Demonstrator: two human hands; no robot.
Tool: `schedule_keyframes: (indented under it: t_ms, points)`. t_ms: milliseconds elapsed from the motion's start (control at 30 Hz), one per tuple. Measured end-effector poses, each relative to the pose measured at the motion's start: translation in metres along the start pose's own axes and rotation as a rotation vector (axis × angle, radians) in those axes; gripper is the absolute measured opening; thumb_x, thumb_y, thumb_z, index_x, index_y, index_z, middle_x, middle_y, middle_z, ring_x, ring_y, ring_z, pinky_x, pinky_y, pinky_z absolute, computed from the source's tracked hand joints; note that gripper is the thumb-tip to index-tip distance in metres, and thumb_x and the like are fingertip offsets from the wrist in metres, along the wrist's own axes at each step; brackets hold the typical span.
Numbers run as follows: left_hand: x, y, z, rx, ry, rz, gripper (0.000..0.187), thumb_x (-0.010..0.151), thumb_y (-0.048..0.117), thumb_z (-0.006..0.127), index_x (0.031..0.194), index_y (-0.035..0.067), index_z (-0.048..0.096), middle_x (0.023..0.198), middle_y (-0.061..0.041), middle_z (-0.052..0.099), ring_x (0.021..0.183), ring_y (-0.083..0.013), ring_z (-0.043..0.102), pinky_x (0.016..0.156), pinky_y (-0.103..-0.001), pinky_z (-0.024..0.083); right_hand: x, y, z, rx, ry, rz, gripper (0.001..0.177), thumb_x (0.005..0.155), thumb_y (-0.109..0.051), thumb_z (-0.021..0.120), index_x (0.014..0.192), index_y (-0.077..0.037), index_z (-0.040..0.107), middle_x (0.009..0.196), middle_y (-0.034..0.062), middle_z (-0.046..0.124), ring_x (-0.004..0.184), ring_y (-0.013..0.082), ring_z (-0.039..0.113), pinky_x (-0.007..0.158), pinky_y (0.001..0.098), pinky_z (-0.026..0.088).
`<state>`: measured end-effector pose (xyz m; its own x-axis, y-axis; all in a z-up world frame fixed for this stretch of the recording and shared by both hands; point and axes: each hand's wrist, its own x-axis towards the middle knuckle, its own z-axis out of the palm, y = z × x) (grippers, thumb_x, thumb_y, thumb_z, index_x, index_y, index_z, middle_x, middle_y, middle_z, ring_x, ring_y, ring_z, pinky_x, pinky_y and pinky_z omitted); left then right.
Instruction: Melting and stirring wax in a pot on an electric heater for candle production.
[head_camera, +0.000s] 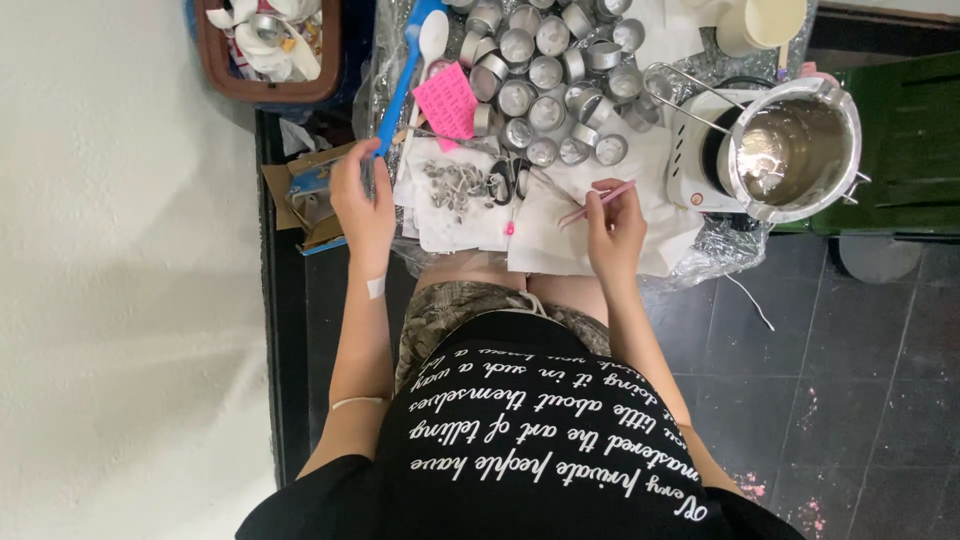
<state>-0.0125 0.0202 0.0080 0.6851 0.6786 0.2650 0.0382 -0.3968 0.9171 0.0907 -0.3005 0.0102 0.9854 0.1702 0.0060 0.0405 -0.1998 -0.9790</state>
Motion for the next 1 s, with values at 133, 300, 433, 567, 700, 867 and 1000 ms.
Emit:
schedule_keyframes:
  t_ms: [133,300,433,567,700,867,1000]
  points:
    - [0.018,0.004,0.002,0.418,-0.031,0.255,0.024,0.102,0.005,0.067,0.125,0.006,0.065,0.127,-0.01,0.069,0.119,-0.0316,0.062,0.103,-0.044,0.048,0.005,0.003,-0.019,-0.254,-0.005,0.067,0.027,0.104,-0.011,0.069,0.127,-0.003,0.058,0.08,0.004,0.069,0.068,0.007,0.06,0.061,0.0226,0.043]
    - [0.032,-0.015,0.012,0.567,-0.13,0.26,0.03,0.099,0.006,0.069,0.128,0.006,0.064,0.122,-0.012,0.063,0.113,-0.0354,0.06,0.095,-0.046,0.047,0.008,0.014,-0.02,-0.353,-0.015,0.06,0.078,0.099,-0.014,0.072,0.157,-0.003,0.022,0.07,0.0061,0.068,0.061,0.0146,0.065,0.058,0.0275,0.048]
    - [0.039,-0.02,0.016,0.542,-0.153,0.227,0.033,0.097,0.005,0.068,0.13,0.004,0.063,0.117,-0.016,0.06,0.108,-0.0381,0.059,0.092,-0.047,0.048,0.002,0.002,-0.013,-0.505,0.007,0.069,0.082,0.097,-0.017,0.074,0.158,-0.002,0.021,0.067,0.0093,0.068,0.058,0.0206,0.066,0.057,0.0313,0.048]
    - [0.047,-0.026,0.019,0.57,-0.201,0.208,0.04,0.095,0.007,0.068,0.132,-0.003,0.057,0.114,-0.02,0.054,0.104,-0.0419,0.057,0.089,-0.05,0.047,0.0,0.006,-0.013,-0.495,0.002,0.047,0.085,0.099,-0.019,0.074,0.158,0.0,0.015,0.071,0.0081,0.071,0.062,0.0214,0.068,0.058,0.0321,0.049]
    - [0.057,-0.015,0.018,0.462,-0.216,0.16,0.032,0.101,0.008,0.063,0.13,-0.003,0.057,0.119,-0.023,0.051,0.104,-0.0449,0.06,0.087,-0.049,0.052,-0.003,0.011,-0.017,-0.404,-0.027,-0.013,0.084,0.102,-0.016,0.071,0.159,0.001,0.011,0.078,0.0059,0.072,0.064,0.0179,0.068,0.06,0.0295,0.05]
    - [0.079,0.006,0.003,0.54,-0.198,0.141,0.023,0.102,0.008,0.061,0.122,-0.001,0.061,0.118,-0.021,0.052,0.099,-0.045,0.064,0.083,-0.052,0.052,-0.005,0.008,-0.016,-0.432,-0.033,0.008,0.082,0.102,-0.015,0.07,0.158,0.0,0.013,0.078,0.0049,0.07,0.062,0.0157,0.067,0.058,0.0281,0.049]
    - [0.104,0.044,-0.012,0.688,-0.225,0.227,0.023,0.097,0.008,0.065,0.119,0.0,0.063,0.117,-0.019,0.054,0.092,-0.0426,0.066,0.076,-0.05,0.052,-0.006,0.011,-0.018,-0.431,-0.046,-0.053,0.079,0.103,-0.015,0.069,0.159,0.0,0.016,0.079,0.0041,0.07,0.063,0.0148,0.066,0.06,0.0274,0.049]
